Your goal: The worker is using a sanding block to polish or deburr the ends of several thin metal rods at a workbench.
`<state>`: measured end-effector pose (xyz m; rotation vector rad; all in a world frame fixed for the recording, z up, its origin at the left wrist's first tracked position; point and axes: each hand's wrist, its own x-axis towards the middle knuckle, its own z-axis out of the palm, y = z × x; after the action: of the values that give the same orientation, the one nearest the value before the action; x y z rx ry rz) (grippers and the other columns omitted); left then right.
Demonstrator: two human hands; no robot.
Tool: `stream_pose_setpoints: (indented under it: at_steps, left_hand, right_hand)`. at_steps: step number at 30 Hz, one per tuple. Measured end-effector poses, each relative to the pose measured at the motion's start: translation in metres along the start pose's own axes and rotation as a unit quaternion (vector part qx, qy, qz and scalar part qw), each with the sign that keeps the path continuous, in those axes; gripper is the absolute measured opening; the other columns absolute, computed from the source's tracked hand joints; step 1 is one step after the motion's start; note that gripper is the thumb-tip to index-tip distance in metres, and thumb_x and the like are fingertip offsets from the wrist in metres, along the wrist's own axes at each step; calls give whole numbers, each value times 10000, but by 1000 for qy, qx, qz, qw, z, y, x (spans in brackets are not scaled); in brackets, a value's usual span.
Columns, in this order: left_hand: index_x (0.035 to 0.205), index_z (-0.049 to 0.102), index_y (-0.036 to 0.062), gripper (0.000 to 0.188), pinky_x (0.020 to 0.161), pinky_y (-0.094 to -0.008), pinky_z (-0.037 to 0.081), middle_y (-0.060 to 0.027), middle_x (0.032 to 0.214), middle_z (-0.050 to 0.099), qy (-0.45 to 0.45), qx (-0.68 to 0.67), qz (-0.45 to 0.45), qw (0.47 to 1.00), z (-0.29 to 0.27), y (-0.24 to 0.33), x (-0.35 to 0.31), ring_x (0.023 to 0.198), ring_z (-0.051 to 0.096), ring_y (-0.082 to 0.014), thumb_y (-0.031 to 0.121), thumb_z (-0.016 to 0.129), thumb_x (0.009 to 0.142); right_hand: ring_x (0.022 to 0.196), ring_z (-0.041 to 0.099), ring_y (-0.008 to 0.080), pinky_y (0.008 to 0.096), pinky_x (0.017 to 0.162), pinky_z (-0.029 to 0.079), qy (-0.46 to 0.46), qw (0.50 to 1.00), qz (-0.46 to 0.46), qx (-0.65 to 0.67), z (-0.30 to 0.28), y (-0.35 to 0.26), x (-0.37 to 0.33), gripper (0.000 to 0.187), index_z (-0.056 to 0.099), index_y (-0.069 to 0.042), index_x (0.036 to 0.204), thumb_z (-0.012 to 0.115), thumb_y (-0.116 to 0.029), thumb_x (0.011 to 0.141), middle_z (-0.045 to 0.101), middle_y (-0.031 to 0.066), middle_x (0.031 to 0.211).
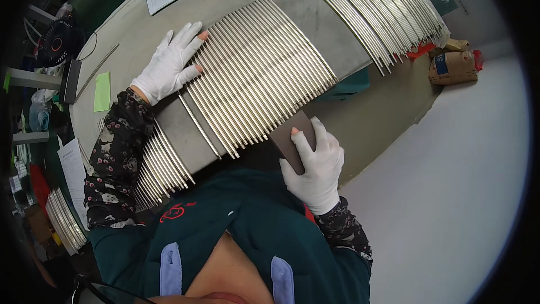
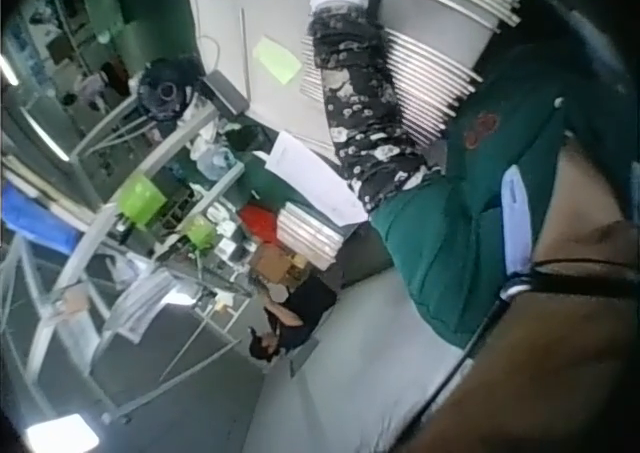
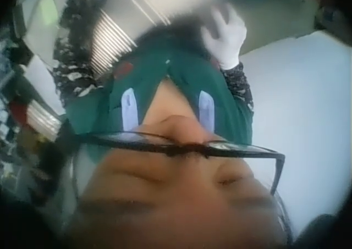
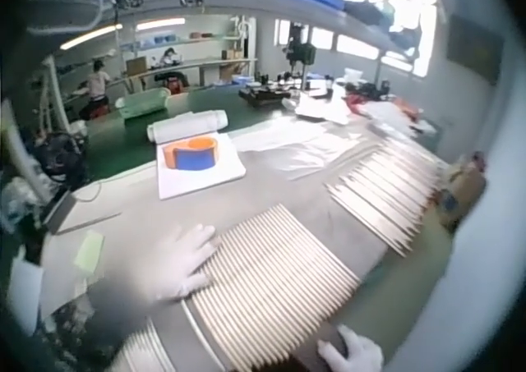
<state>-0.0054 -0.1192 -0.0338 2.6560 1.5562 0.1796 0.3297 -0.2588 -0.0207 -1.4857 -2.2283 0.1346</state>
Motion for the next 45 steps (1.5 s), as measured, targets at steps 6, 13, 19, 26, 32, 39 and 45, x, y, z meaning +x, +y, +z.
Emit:
stream_pose_setpoints:
  at_steps: [6,13,19,26,32,39,45]
  left_hand:
    - [1476,327,109,726,1147,-560,193,-161,1548,261,16,20,75,997,1,19,18,1421,252,-372,577,416,929]
    - [1468,344,128,694,1133,-565,218,-158,1538,287,16,35,97,995,2,17,8,1408,280,-367,565,400,931]
    - [1451,368,127,674,1126,-568,232,-150,1534,298,8,26,84,996,1,22,11,1404,286,-368,545,429,926]
    - [1429,400,121,665,1122,-570,240,-147,1516,324,17,17,77,997,0,21,10,1398,296,-366,547,442,920]
    - [1421,420,130,664,1124,-552,250,-126,1506,345,21,21,77,997,1,26,14,1399,299,-336,555,462,913]
    - [1445,384,133,686,1118,-582,237,-143,1520,318,5,25,76,997,1,23,13,1400,293,-367,578,415,923]
    - [1463,357,146,703,1131,-598,193,-152,1531,289,23,37,84,996,0,27,16,1403,273,-393,616,343,939]
  right_hand:
    - [1074,525,362,437,887,414,22,1000,-10,1,-14,4,5,637,597,-117,1183,774,-137,572,479,227,1330]
    - [1065,529,366,429,873,420,59,997,-17,-38,-9,6,21,578,594,-110,1184,778,-147,637,481,239,1320]
    - [1057,533,350,417,835,420,25,994,-31,-100,-5,-5,42,561,605,-138,1186,769,-174,651,485,228,1314]
    - [1020,548,359,432,779,443,20,990,-76,-115,7,-8,73,558,597,-138,1185,755,-196,653,492,224,1279]
    - [1013,546,369,443,760,451,3,991,-68,-113,8,-10,80,532,594,-133,1188,737,-191,678,493,233,1258]
    - [1071,530,367,435,812,427,-23,994,-52,-91,-16,3,45,570,612,-132,1167,774,-168,622,490,231,1304]
    - [1069,521,364,432,889,398,33,997,5,-70,-30,15,22,566,622,-128,1147,737,-120,593,493,217,1313]
